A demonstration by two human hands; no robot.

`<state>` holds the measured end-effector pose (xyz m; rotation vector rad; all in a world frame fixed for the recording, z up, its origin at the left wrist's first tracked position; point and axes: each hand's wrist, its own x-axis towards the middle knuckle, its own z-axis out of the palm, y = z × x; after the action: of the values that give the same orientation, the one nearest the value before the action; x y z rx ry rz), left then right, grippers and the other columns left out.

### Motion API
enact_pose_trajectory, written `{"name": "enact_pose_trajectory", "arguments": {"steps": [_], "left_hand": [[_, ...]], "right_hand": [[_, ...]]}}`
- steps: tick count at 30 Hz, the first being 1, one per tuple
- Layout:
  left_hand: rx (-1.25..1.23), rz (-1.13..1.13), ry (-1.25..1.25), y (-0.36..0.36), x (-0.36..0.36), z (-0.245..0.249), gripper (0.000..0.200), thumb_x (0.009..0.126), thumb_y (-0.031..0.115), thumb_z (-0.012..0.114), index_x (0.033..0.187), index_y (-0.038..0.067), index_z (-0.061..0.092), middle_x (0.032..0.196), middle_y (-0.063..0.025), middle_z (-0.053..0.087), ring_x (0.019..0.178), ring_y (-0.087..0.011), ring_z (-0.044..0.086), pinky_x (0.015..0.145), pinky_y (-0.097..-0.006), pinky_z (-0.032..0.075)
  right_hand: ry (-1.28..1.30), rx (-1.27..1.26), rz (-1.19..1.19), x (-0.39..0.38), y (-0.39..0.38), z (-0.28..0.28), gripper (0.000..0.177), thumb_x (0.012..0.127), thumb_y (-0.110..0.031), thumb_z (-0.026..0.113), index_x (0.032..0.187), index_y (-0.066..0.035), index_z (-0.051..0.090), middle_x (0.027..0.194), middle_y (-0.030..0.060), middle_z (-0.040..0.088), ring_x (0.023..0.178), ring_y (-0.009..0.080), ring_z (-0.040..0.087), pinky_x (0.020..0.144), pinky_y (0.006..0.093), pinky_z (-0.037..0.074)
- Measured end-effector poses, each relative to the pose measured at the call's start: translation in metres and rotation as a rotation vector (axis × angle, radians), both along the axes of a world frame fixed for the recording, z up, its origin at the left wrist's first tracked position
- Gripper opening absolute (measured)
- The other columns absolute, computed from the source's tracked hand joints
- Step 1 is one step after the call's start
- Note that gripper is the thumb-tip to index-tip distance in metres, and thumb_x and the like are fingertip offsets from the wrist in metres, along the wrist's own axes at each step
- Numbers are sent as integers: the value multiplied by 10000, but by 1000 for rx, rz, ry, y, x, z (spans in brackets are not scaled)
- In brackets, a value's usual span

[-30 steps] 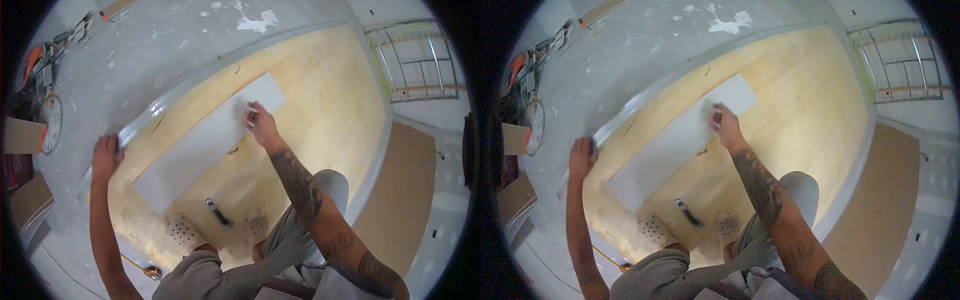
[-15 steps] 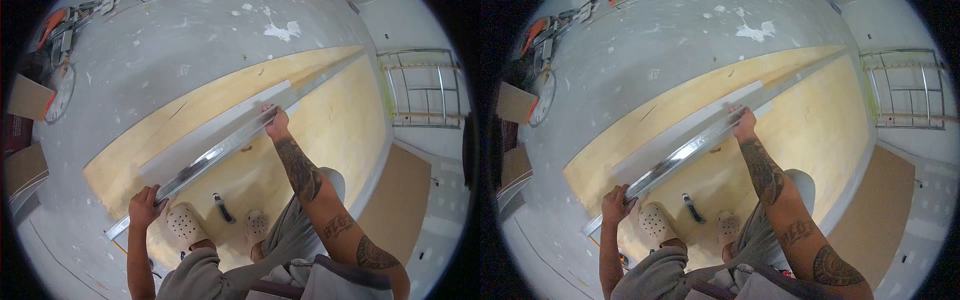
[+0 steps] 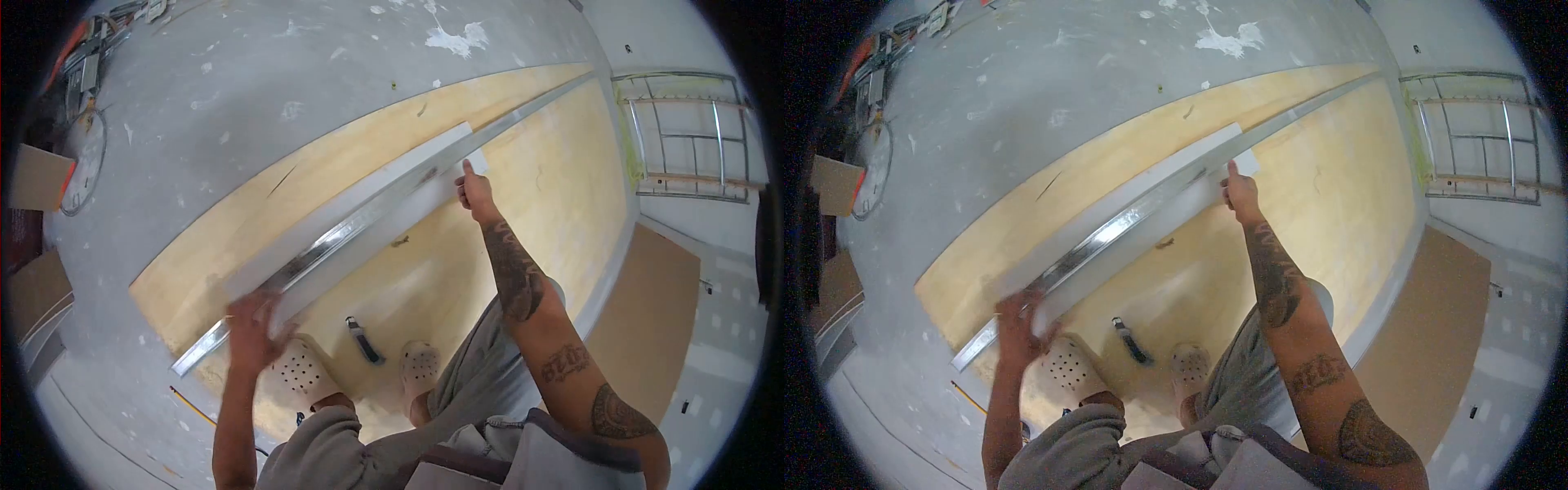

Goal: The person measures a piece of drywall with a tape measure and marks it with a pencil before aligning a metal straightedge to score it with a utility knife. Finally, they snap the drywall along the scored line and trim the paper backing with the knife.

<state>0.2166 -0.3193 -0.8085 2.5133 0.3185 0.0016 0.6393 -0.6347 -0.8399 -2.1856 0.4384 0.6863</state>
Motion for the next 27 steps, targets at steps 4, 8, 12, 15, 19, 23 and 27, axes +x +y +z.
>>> {"name": "enact_pose_trajectory", "arguments": {"steps": [4, 8, 12, 15, 19, 23, 27], "left_hand": [[-243, -605, -66, -90, 4, -40, 315, 859, 205, 593, 1165, 150, 639, 1187, -73, 619, 1204, -278, 539, 1032, -422, 414], [-96, -756, 6, -152, 2, -54, 371, 889, 205, 536, 1253, 157, 581, 1339, -127, 510, 1264, -293, 469, 1058, -458, 378], [192, -698, -15, -156, -3, -59, 302, 851, 178, 537, 1132, 77, 577, 1162, -111, 568, 1159, -266, 510, 1028, -501, 355], [36, -525, 54, -128, 2, -42, 244, 839, 129, 546, 1074, 76, 585, 1095, -132, 599, 1129, -300, 541, 1034, -552, 340], [-303, 239, 125, -39, -2, 4, 278, 735, 31, 621, 1006, 34, 559, 973, -175, 588, 912, -402, 584, 850, -473, 470], [-78, 538, 113, 30, -39, 8, 396, 673, 133, 755, 1020, 60, 577, 978, -130, 601, 824, -368, 631, 699, -451, 525], [32, 549, 163, 44, -64, -17, 432, 720, 228, 794, 1088, 86, 617, 1013, -108, 635, 789, -340, 660, 654, -424, 536]], "right_hand": [[-416, -213, 151, 18, -25, -40, 482, 922, -473, 546, 861, -19, 697, 702, 134, 630, 667, 258, 602, 691, 407, 480], [-456, 29, 149, -11, 9, -20, 303, 897, -308, 651, 995, -21, 646, 686, 45, 592, 669, 174, 567, 631, 334, 457], [-547, -100, 236, -4, 10, -38, 397, 884, -294, 670, 1127, 11, 591, 787, 82, 610, 722, 190, 577, 690, 345, 475], [-509, -79, 225, -2, 4, -47, 529, 855, -323, 698, 1220, 26, 540, 969, 169, 620, 898, 270, 606, 835, 386, 482], [-471, -425, 326, 5, -7, -75, 859, 856, -541, 616, 1455, -6, 311, 1440, 291, 309, 1348, 416, 300, 1080, 471, 324], [-236, -662, 354, -6, 19, -78, 990, 868, -691, 456, 1542, -48, 122, 1587, 274, 11, 1476, 413, 15, 1104, 662, 170], [-326, -633, 275, 3, 10, -108, 815, 907, -634, 432, 1537, -163, 221, 1588, 266, 19, 1444, 506, 14, 1059, 740, 122]]}}
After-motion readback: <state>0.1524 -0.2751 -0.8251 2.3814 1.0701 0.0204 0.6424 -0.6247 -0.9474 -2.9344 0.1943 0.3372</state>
